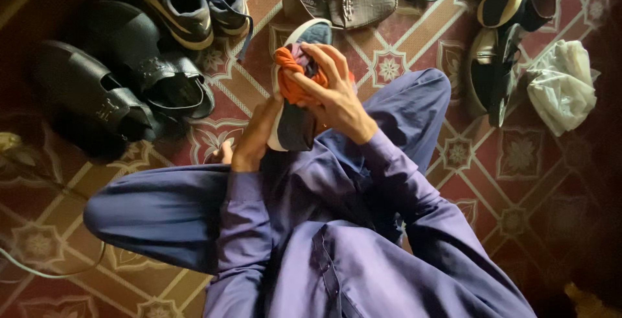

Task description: The person sits cross-legged on a patterned floor and wipes several pairs of shoes with a cloth. They handle black sandals and blue slip-on shoes, turning them over to clean the soles and uppers, then place them back among other footwear on the floor.

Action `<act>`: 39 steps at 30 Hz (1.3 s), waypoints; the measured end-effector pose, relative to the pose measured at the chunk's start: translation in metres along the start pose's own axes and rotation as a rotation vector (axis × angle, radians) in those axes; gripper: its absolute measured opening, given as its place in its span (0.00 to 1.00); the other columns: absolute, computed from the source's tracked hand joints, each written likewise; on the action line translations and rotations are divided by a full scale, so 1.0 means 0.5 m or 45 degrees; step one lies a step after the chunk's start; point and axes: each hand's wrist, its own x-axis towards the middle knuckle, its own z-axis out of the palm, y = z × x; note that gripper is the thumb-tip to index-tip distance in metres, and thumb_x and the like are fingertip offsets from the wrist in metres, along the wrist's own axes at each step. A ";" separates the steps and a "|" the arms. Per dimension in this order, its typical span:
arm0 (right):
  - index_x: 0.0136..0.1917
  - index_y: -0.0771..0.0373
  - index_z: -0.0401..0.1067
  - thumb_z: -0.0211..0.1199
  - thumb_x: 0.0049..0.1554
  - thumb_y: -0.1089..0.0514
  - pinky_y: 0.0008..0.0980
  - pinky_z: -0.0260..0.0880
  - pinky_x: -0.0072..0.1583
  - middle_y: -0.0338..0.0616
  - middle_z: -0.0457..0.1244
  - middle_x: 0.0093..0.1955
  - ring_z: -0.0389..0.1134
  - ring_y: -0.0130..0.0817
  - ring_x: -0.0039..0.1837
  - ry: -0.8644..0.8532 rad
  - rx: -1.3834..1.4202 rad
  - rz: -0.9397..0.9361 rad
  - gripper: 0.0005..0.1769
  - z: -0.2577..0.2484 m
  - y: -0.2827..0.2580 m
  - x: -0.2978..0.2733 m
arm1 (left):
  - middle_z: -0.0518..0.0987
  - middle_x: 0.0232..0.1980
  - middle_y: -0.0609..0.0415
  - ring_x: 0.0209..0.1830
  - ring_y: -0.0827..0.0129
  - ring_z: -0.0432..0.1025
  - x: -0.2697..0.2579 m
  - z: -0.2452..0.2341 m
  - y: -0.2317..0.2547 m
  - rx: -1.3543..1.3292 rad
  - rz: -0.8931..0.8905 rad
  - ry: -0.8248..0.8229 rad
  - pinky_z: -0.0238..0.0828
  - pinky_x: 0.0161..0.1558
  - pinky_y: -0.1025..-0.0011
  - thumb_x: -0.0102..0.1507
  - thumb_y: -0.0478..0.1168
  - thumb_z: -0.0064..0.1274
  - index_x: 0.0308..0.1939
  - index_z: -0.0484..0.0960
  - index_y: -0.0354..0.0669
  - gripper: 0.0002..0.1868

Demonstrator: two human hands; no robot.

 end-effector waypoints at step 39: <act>0.61 0.57 0.73 0.68 0.55 0.68 0.47 0.67 0.68 0.51 0.61 0.65 0.63 0.53 0.68 0.412 -0.213 0.189 0.21 -0.002 0.187 0.014 | 0.76 0.63 0.33 0.63 0.54 0.71 -0.017 0.066 0.120 0.709 0.368 0.162 0.66 0.60 0.62 0.69 0.51 0.52 0.69 0.71 0.30 0.32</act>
